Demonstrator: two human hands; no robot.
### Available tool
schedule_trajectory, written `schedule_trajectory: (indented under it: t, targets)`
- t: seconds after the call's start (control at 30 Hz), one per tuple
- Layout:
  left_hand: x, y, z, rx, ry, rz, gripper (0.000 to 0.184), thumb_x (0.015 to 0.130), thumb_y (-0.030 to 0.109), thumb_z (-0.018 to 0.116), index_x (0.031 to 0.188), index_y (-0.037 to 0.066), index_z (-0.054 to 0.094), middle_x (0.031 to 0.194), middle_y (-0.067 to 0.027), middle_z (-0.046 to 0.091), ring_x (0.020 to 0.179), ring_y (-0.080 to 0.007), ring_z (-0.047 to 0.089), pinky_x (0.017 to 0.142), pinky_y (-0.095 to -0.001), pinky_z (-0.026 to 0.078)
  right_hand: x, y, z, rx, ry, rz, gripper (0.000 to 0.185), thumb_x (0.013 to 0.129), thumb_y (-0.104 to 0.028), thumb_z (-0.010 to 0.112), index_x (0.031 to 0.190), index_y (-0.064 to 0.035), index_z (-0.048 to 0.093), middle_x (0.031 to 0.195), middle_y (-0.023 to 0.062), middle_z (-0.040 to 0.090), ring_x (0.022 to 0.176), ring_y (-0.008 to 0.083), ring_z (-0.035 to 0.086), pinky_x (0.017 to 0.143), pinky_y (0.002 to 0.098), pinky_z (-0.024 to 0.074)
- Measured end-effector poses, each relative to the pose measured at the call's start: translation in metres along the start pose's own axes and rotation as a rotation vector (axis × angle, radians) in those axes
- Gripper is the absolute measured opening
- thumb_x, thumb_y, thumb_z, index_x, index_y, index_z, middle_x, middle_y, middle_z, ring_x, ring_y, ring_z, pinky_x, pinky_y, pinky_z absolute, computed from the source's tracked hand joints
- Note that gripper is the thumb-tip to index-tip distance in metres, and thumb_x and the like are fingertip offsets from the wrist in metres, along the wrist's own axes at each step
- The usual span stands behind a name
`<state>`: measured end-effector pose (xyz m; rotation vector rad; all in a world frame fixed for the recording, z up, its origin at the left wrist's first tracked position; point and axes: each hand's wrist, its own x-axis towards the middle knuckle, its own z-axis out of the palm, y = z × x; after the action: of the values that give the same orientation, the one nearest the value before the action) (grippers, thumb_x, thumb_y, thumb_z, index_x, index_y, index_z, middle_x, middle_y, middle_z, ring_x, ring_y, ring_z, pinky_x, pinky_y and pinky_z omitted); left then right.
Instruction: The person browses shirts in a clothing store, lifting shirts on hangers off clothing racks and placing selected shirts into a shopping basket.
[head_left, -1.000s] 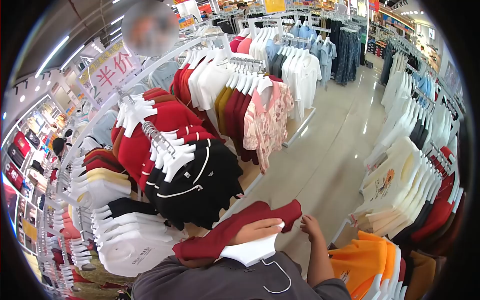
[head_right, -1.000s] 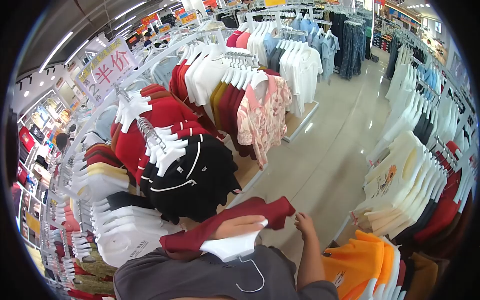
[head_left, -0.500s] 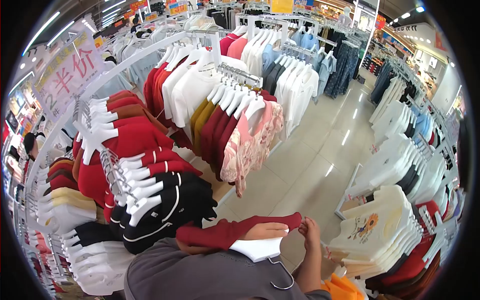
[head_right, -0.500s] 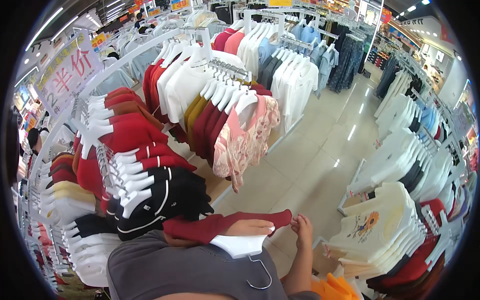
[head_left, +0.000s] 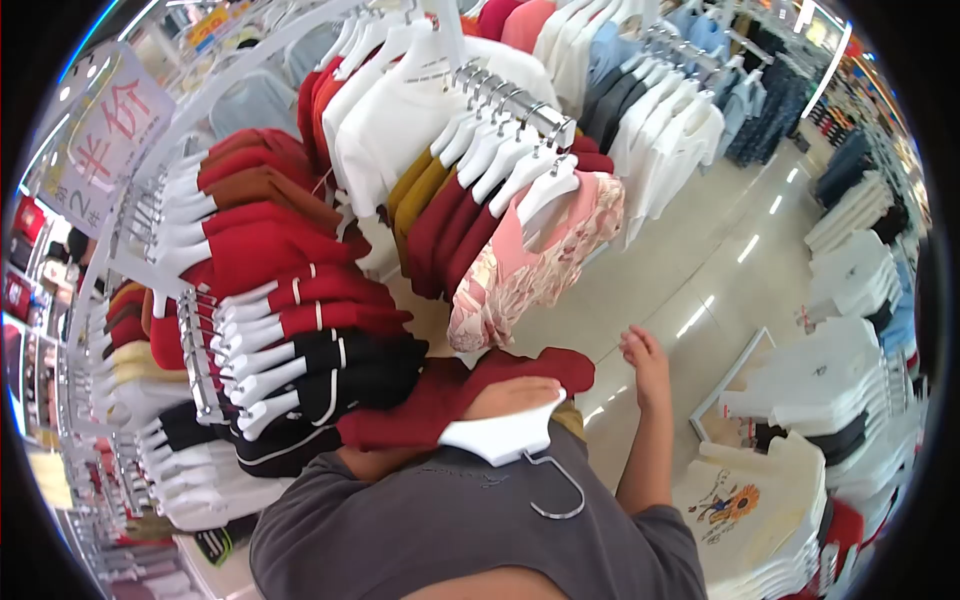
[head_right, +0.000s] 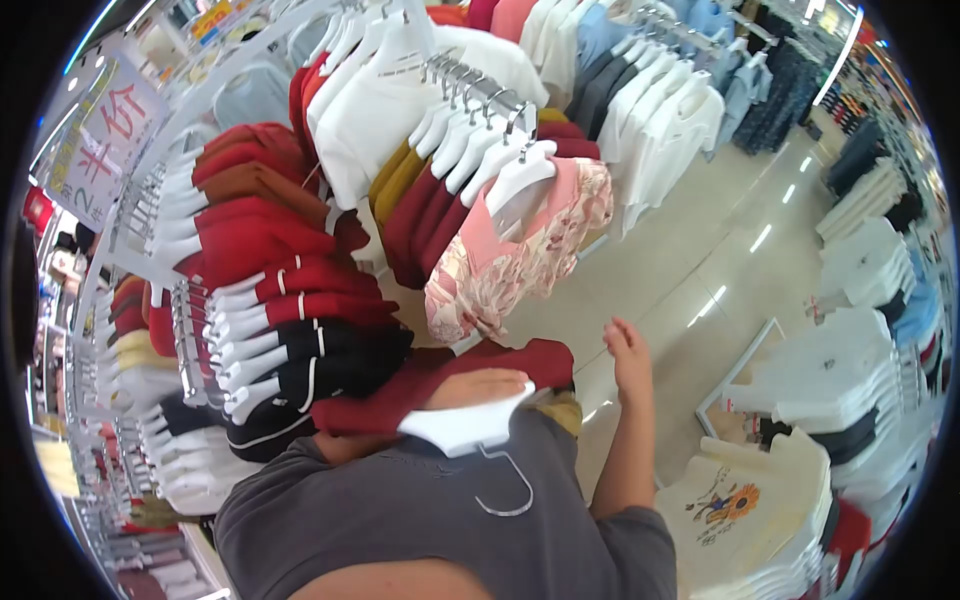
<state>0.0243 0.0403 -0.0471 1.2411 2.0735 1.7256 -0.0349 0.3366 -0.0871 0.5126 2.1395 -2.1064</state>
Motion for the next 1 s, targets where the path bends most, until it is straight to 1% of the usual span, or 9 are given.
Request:
schedule_trajectory:
  t: [0.03, 0.1, 0.17, 0.27, 0.4, 0.53, 0.6, 0.73, 1.0]
  targets:
    - [0.006, 0.003, -0.007, -0.037, 0.021, -0.112, 0.044, 0.096, 0.014, 0.051, 0.134, -0.005, 0.048, 0.136, -0.0212, 0.051, 0.130, -0.0326, 0.048, 0.107, -0.0383, 0.041, 0.022, -0.007, -0.002, -0.011, -0.030, 0.021, 0.045, 0.096, -0.026, 0.059, 0.129, 0.0032, 0.055, 0.116, 0.0126, 0.066, 0.097, 0.0162, 0.062, 0.088, 0.0286, 0.0482]
    - [0.021, -0.010, -0.021, 0.286, 0.063, 0.057, 0.046, 0.093, 0.014, 0.055, 0.135, -0.004, 0.048, 0.134, -0.0214, 0.053, 0.129, -0.0324, 0.049, 0.107, -0.0383, 0.042, 0.068, -0.025, 0.001, -0.148, -0.108, -0.087, 0.046, 0.096, -0.026, 0.060, 0.130, 0.0038, 0.055, 0.123, 0.0139, 0.063, 0.108, 0.0185, 0.060, 0.095, 0.0307, 0.0458]
    - [0.032, -0.003, -0.019, 0.356, 0.158, -0.096, 0.052, 0.088, 0.017, 0.065, 0.133, -0.003, 0.048, 0.134, -0.0213, 0.053, 0.128, -0.0336, 0.050, 0.107, -0.0388, 0.042, 0.108, -0.053, 0.013, -0.129, -0.180, -0.218, 0.046, 0.095, -0.026, 0.061, 0.131, 0.0022, 0.054, 0.121, 0.0128, 0.062, 0.113, 0.0231, 0.058, 0.099, 0.0349, 0.0436]
    - [0.065, 0.020, -0.015, 0.351, 0.180, -0.327, 0.066, 0.081, 0.028, 0.077, 0.134, -0.001, 0.050, 0.137, -0.0199, 0.053, 0.125, -0.0335, 0.055, 0.104, -0.0387, 0.045, 0.145, -0.112, 0.036, -0.450, -0.187, -0.669, 0.049, 0.088, -0.022, 0.065, 0.131, -0.0008, 0.055, 0.126, 0.0176, 0.059, 0.120, 0.0306, 0.055, 0.103, 0.0396, 0.0404]
    - [0.086, 0.017, 0.014, 0.215, 0.369, -0.440, 0.065, 0.083, 0.028, 0.077, 0.136, 0.001, 0.050, 0.139, -0.0183, 0.052, 0.130, -0.0315, 0.050, 0.109, -0.0388, 0.039, 0.177, -0.158, 0.070, -0.555, -0.254, -1.089, 0.053, 0.083, -0.024, 0.070, 0.130, -0.0036, 0.056, 0.129, 0.0178, 0.057, 0.125, 0.0335, 0.050, 0.106, 0.0425, 0.0378]
    - [0.112, 0.041, 0.031, 0.081, 0.512, -0.574, 0.063, 0.084, 0.029, 0.075, 0.137, 0.003, 0.052, 0.140, -0.0169, 0.052, 0.131, -0.0299, 0.049, 0.111, -0.0385, 0.037, 0.203, -0.166, 0.099, -0.653, -0.361, -1.248, 0.052, 0.074, -0.023, 0.075, 0.120, -0.0036, 0.060, 0.117, 0.0173, 0.060, 0.116, 0.0353, 0.053, 0.100, 0.0440, 0.0406]
    - [0.117, 0.046, 0.038, -0.053, 0.610, -0.617, 0.060, 0.087, 0.029, 0.073, 0.137, 0.002, 0.053, 0.139, -0.0157, 0.054, 0.130, -0.0273, 0.050, 0.110, -0.0382, 0.036, 0.216, -0.161, 0.110, -0.754, -0.348, -1.362, 0.042, 0.070, -0.023, 0.075, 0.106, -0.0052, 0.062, 0.104, 0.0126, 0.060, 0.103, 0.0330, 0.056, 0.089, 0.0437, 0.0433]
    - [0.120, 0.041, 0.048, -0.044, 0.690, -0.614, 0.057, 0.089, 0.027, 0.067, 0.136, 0.000, 0.052, 0.137, -0.0147, 0.056, 0.129, -0.0258, 0.052, 0.109, -0.0376, 0.037, 0.224, -0.164, 0.108, -0.753, -0.430, -1.326, 0.034, 0.069, -0.022, 0.076, 0.095, -0.0059, 0.061, 0.095, 0.0111, 0.060, 0.096, 0.0327, 0.057, 0.083, 0.0442, 0.0422]
    - [0.138, 0.043, 0.039, -0.035, 0.696, -0.581, 0.059, 0.090, 0.031, 0.068, 0.138, 0.000, 0.051, 0.135, -0.0135, 0.058, 0.125, -0.0238, 0.054, 0.108, -0.0363, 0.038, 0.228, -0.183, 0.045, -0.663, -0.330, -1.233, 0.030, 0.072, -0.020, 0.073, 0.095, -0.0046, 0.061, 0.090, 0.0141, 0.062, 0.086, 0.0367, 0.059, 0.075, 0.0461, 0.0460]
